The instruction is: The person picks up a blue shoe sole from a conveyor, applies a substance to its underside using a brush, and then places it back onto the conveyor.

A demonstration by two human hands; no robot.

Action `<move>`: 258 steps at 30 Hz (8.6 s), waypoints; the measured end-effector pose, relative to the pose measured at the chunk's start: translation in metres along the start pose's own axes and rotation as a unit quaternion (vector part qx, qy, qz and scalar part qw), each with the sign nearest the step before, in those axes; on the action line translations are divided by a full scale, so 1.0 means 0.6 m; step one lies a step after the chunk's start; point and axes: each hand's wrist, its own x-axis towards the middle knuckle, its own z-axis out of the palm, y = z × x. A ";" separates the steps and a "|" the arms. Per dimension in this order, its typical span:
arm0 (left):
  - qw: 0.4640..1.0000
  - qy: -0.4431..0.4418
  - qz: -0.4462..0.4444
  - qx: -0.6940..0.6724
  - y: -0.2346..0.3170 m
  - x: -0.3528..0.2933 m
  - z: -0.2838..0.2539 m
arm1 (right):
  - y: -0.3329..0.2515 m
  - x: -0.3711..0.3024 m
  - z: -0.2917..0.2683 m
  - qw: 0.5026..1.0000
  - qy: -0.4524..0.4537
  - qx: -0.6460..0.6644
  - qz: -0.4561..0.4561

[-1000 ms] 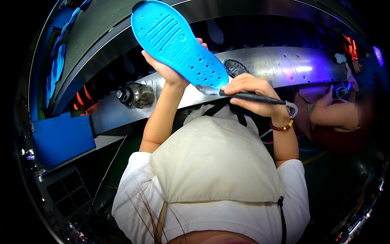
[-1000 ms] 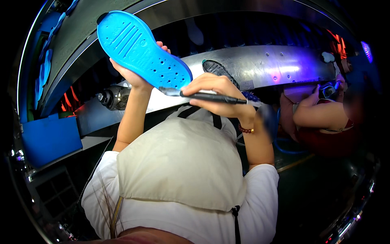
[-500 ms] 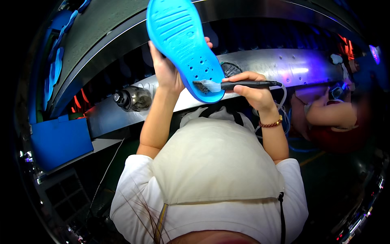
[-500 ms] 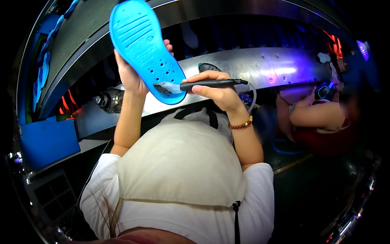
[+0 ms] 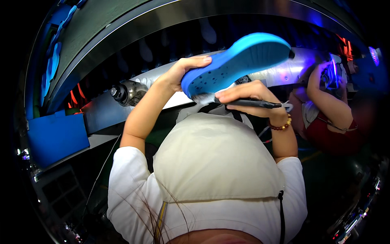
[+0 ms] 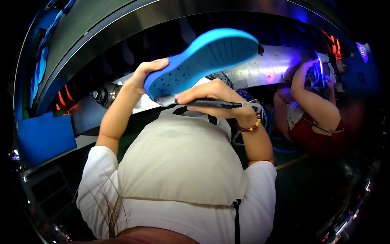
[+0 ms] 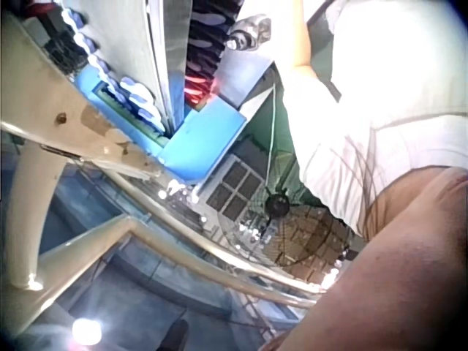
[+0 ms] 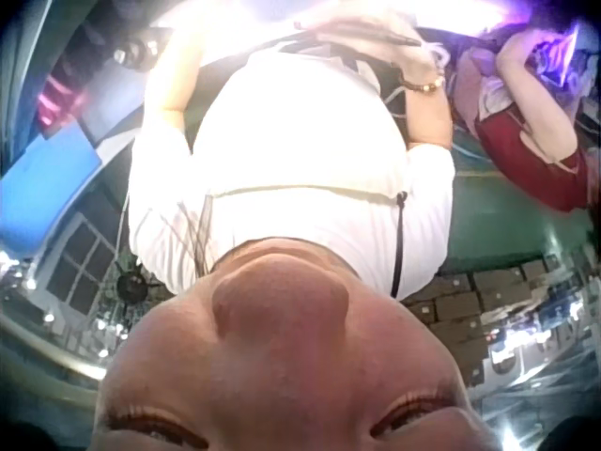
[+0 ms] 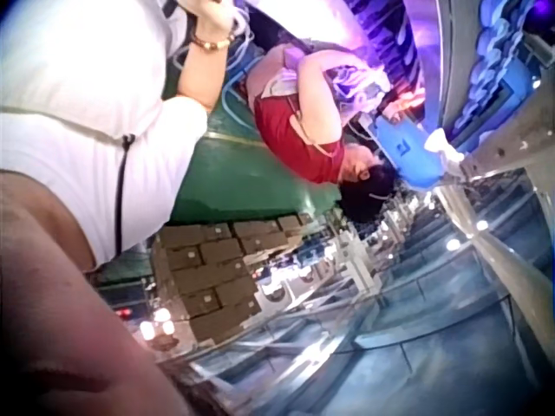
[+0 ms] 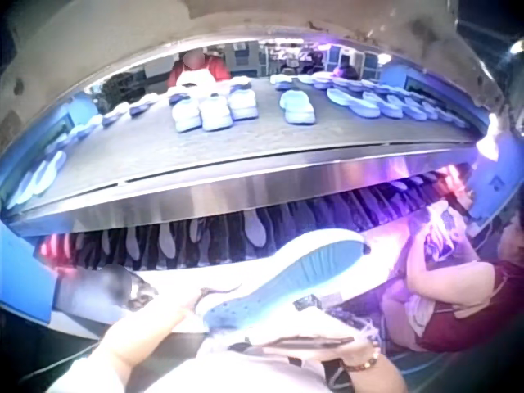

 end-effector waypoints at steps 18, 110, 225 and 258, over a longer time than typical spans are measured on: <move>0.995 0.065 -0.066 0.038 -0.006 -0.034 -0.042 | -0.037 -0.035 -0.051 0.994 -0.092 -0.063 0.022; 0.990 0.031 0.017 -0.137 0.036 -0.007 0.014 | -0.072 0.023 -0.017 0.996 0.000 -0.085 -0.015; 0.905 -0.163 0.206 -0.334 -0.053 -0.074 -0.160 | 0.052 0.078 -0.012 0.868 0.329 0.372 0.022; 0.921 -0.088 0.153 -0.348 -0.062 -0.025 -0.046 | 0.006 0.157 0.036 0.981 0.179 -0.065 -0.044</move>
